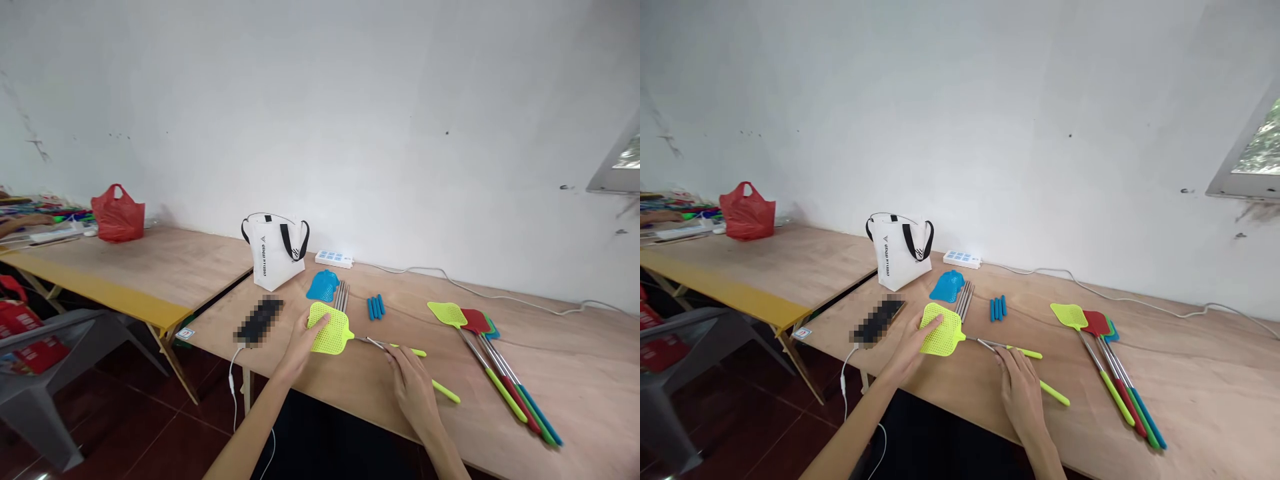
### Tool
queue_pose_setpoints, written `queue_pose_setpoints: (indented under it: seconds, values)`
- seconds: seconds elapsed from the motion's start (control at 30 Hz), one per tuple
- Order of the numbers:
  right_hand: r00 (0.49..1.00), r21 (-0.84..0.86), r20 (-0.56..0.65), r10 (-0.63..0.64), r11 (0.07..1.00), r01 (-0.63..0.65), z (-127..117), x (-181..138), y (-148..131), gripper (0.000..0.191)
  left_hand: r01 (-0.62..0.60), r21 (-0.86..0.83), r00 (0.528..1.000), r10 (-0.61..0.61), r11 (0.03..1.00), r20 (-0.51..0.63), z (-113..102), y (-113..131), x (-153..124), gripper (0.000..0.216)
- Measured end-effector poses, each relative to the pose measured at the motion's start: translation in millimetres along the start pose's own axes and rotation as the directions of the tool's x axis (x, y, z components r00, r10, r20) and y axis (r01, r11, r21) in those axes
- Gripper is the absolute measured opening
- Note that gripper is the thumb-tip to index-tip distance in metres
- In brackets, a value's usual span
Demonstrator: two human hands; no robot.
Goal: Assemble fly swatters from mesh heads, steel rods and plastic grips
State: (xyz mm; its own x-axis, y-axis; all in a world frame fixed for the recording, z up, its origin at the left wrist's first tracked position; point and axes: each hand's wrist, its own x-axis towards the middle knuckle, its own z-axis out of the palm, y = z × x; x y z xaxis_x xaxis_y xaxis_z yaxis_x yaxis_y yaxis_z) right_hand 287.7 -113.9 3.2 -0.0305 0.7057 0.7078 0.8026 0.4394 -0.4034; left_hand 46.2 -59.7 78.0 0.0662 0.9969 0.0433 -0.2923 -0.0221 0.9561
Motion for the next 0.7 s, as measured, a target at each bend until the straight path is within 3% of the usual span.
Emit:
queue_pose_setpoints:
  seconds: [0.17,0.43,0.7]
  values:
    - [0.991,0.150,0.095,0.091,0.983,-0.104,-8.9,7.2,-20.1,0.033,0.063,-0.037,0.998,-0.063,0.997,0.020,3.6,-4.6,-1.1,0.053]
    - [0.987,0.206,0.141,0.080,0.973,-0.108,-11.9,7.8,-29.0,0.033,0.113,-0.056,0.992,-0.109,0.992,0.070,8.8,-6.3,-5.1,0.056]
    - [0.975,0.072,0.218,0.049,0.995,-0.066,-13.6,4.8,-17.1,0.036,-0.048,0.129,0.994,0.034,0.991,0.103,3.7,-4.6,-7.5,0.047]
